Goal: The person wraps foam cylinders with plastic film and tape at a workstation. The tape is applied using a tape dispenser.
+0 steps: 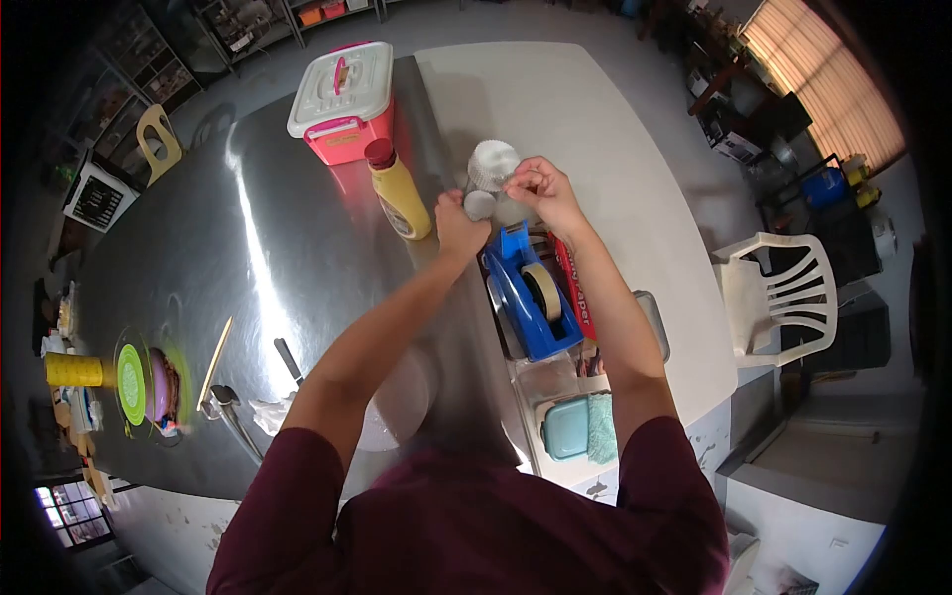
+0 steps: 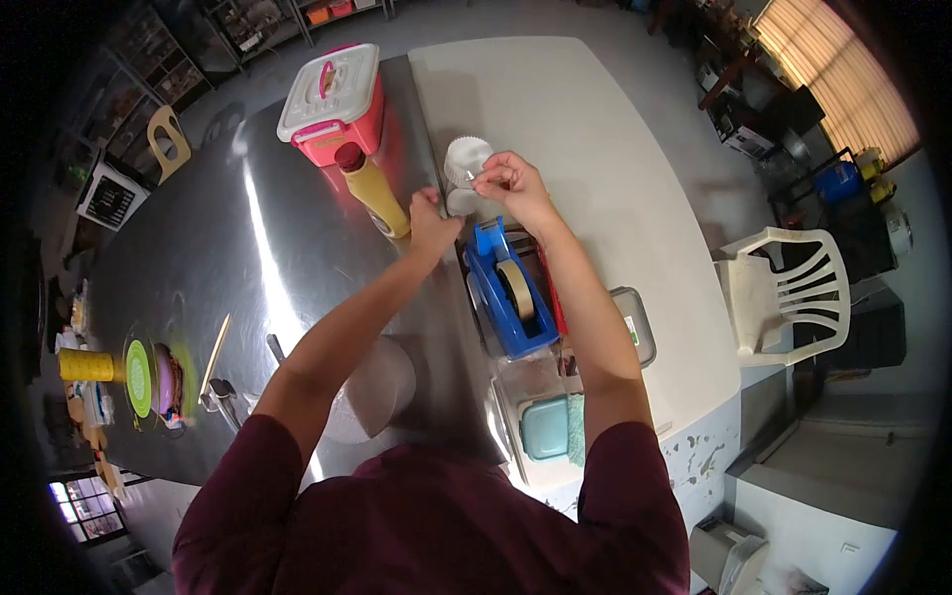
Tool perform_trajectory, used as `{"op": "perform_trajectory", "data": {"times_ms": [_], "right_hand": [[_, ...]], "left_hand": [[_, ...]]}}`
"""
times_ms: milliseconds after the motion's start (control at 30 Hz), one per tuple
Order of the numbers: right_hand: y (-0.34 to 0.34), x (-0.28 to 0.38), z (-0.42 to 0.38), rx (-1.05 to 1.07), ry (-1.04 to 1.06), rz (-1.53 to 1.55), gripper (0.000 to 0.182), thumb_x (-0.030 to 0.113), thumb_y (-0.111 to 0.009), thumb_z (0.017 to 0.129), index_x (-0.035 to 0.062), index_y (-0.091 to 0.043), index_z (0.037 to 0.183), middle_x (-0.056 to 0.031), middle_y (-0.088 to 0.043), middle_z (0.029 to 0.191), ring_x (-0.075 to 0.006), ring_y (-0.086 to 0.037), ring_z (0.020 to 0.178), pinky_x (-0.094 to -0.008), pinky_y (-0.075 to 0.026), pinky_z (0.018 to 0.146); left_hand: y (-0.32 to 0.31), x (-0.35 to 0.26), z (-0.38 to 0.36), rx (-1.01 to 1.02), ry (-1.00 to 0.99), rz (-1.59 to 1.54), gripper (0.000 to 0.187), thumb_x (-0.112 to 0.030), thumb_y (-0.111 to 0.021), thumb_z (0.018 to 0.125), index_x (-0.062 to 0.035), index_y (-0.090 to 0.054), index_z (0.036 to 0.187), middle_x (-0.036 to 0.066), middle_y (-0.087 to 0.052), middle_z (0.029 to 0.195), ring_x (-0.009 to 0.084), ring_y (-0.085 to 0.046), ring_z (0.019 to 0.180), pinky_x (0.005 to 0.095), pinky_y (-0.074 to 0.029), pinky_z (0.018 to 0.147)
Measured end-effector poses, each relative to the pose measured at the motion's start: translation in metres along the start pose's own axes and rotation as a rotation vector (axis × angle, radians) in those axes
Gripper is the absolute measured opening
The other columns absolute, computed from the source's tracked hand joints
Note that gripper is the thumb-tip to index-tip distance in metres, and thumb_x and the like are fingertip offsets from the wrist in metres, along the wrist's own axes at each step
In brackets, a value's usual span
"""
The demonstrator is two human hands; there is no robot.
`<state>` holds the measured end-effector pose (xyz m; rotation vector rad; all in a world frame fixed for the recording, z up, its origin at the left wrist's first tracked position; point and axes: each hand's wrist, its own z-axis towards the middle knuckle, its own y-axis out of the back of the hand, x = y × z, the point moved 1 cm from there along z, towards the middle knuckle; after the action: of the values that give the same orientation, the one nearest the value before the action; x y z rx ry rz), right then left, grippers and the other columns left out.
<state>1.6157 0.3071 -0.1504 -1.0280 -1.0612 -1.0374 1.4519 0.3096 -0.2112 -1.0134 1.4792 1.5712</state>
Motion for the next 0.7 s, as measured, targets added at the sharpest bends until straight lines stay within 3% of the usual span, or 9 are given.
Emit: {"op": "perform_trajectory", "data": {"times_ms": [67,167,267,367,467,567,600,700], "right_hand": [[0.000,-0.002,0.001,-0.013,-0.020,0.080,0.028,-0.005,-0.064,0.082,0.0057,-0.053,0.106,-0.0055,-0.067,0.088,-0.0116,-0.062,0.088,-0.0262,-0.047,0.083],[-0.001,-0.011,0.002,-0.025,0.029,0.151,0.030,-0.005,-0.063,0.083,0.0045,-0.052,0.110,-0.0060,-0.067,0.090,-0.0120,-0.062,0.088,-0.0261,-0.048,0.082],[0.006,-0.021,0.005,-0.057,0.040,0.175,0.030,-0.005,-0.063,0.084,0.0032,-0.053,0.111,-0.0063,-0.067,0.092,-0.0118,-0.062,0.088,-0.0255,-0.048,0.082],[0.010,-0.017,-0.002,-0.108,-0.005,0.132,0.030,-0.003,-0.062,0.085,0.0025,-0.054,0.113,-0.0063,-0.068,0.094,-0.0110,-0.062,0.089,-0.0243,-0.047,0.083],[0.010,0.009,-0.013,-0.147,-0.054,0.057,0.030,0.000,-0.062,0.086,0.0022,-0.055,0.115,-0.0060,-0.068,0.095,-0.0099,-0.061,0.089,-0.0230,-0.046,0.084],[0.020,0.029,-0.029,-0.151,-0.071,-0.026,0.031,0.003,-0.061,0.088,0.0023,-0.054,0.117,-0.0067,-0.068,0.094,-0.0126,-0.062,0.092,-0.0256,-0.046,0.086],[0.021,0.036,-0.033,-0.150,-0.067,-0.046,0.031,0.003,-0.061,0.088,0.0022,-0.054,0.118,-0.0068,-0.068,0.094,-0.0128,-0.062,0.092,-0.0258,-0.046,0.085],[0.025,0.051,-0.041,-0.077,-0.027,-0.022,0.034,0.001,-0.062,0.086,0.0024,-0.055,0.119,-0.0042,-0.068,0.092,-0.0090,-0.060,0.088,-0.0224,-0.045,0.082]], "left_hand": [[0.001,-0.002,0.012,-0.056,-0.084,0.023,0.096,-0.013,-0.083,0.053,-0.0082,-0.032,0.134,0.019,-0.046,0.126,0.0358,-0.044,0.120,0.0400,-0.037,0.101],[-0.012,0.010,0.038,0.079,-0.190,0.035,0.108,-0.017,-0.089,0.047,-0.0069,-0.028,0.135,0.019,-0.045,0.127,0.0362,-0.043,0.122,0.0387,-0.035,0.104],[-0.019,0.008,0.056,0.166,-0.092,0.098,0.109,-0.018,-0.089,0.046,-0.0053,-0.027,0.135,0.020,-0.041,0.131,0.0359,-0.040,0.124,0.0393,-0.035,0.104],[-0.027,0.014,0.059,0.009,-0.017,0.086,0.098,-0.016,-0.085,0.052,-0.0052,-0.029,0.132,0.020,-0.042,0.126,0.0350,-0.041,0.121,0.0407,-0.037,0.102],[-0.021,0.019,0.038,-0.229,-0.124,-0.013,0.076,-0.011,-0.076,0.058,-0.0037,-0.036,0.122,0.020,-0.044,0.115,0.0345,-0.043,0.114,0.0422,-0.038,0.098],[0.011,0.016,0.004,-0.028,-0.590,-0.062,0.061,-0.007,-0.068,0.059,-0.0028,-0.039,0.112,0.019,-0.043,0.106,0.0356,-0.045,0.104,0.0429,-0.038,0.095],[0.019,0.014,-0.009,0.235,-0.728,0.035,0.060,-0.004,-0.067,0.057,-0.0029,-0.039,0.109,0.019,-0.043,0.108,0.0366,-0.044,0.106,0.0430,-0.037,0.096],[0.023,-0.024,-0.031,0.593,-0.953,0.077,0.062,-0.003,-0.070,0.055,-0.0015,-0.040,0.108,0.020,-0.045,0.111,0.0357,-0.045,0.110,0.0392,-0.037,0.097]]}}
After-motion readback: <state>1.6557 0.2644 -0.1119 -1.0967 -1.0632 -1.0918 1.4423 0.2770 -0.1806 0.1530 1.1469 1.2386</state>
